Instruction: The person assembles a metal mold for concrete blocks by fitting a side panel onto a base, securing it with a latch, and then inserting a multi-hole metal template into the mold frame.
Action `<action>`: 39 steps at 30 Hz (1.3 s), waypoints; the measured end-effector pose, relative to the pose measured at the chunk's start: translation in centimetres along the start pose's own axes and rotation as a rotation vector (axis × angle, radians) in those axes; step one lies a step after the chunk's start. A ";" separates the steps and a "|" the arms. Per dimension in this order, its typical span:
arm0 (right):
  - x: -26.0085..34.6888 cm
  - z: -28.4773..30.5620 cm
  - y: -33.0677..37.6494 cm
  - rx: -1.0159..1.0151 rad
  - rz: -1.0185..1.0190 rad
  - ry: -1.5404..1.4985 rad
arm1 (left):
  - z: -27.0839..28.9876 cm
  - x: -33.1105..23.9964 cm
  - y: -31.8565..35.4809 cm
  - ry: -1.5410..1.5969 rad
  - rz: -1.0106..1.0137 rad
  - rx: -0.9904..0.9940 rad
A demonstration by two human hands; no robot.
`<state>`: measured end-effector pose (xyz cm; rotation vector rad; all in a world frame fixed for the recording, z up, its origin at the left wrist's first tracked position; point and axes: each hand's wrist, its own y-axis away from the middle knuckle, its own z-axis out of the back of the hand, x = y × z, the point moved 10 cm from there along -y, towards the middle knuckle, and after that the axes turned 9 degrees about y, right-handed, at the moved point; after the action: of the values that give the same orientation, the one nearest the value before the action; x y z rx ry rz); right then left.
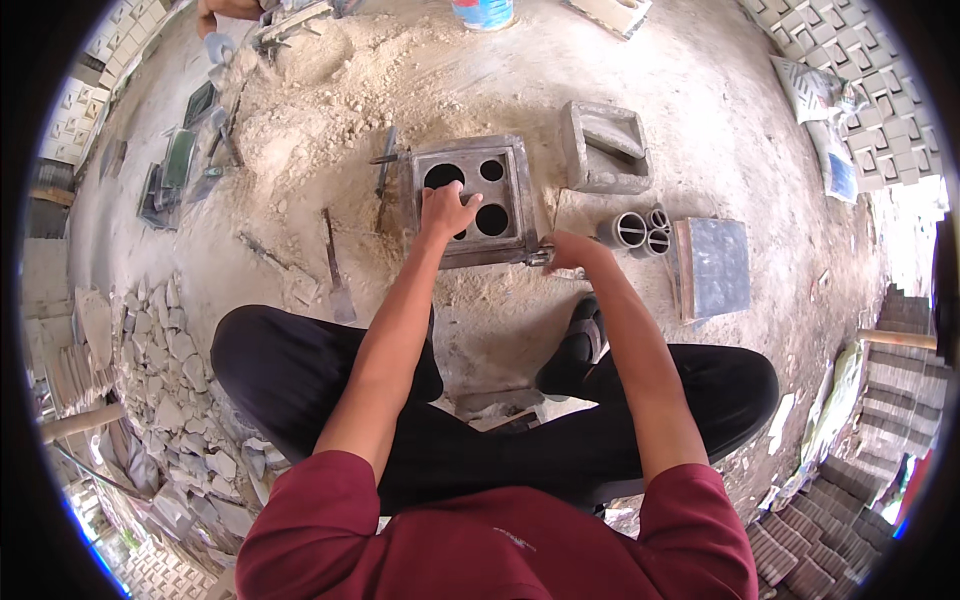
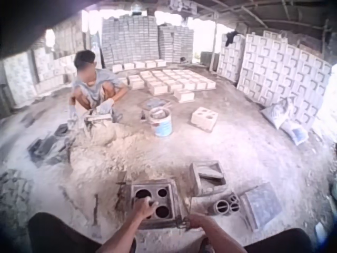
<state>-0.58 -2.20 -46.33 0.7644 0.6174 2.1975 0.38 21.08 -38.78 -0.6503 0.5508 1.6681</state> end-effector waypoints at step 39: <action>1.5 0.0 1.9 -0.450 -0.146 0.083 | 0.4 -1.1 -0.1 -0.269 0.071 -0.200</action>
<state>-2.33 -2.31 -44.63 0.3818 0.1940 2.1288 0.62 20.57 -37.70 -0.5422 0.2184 1.8571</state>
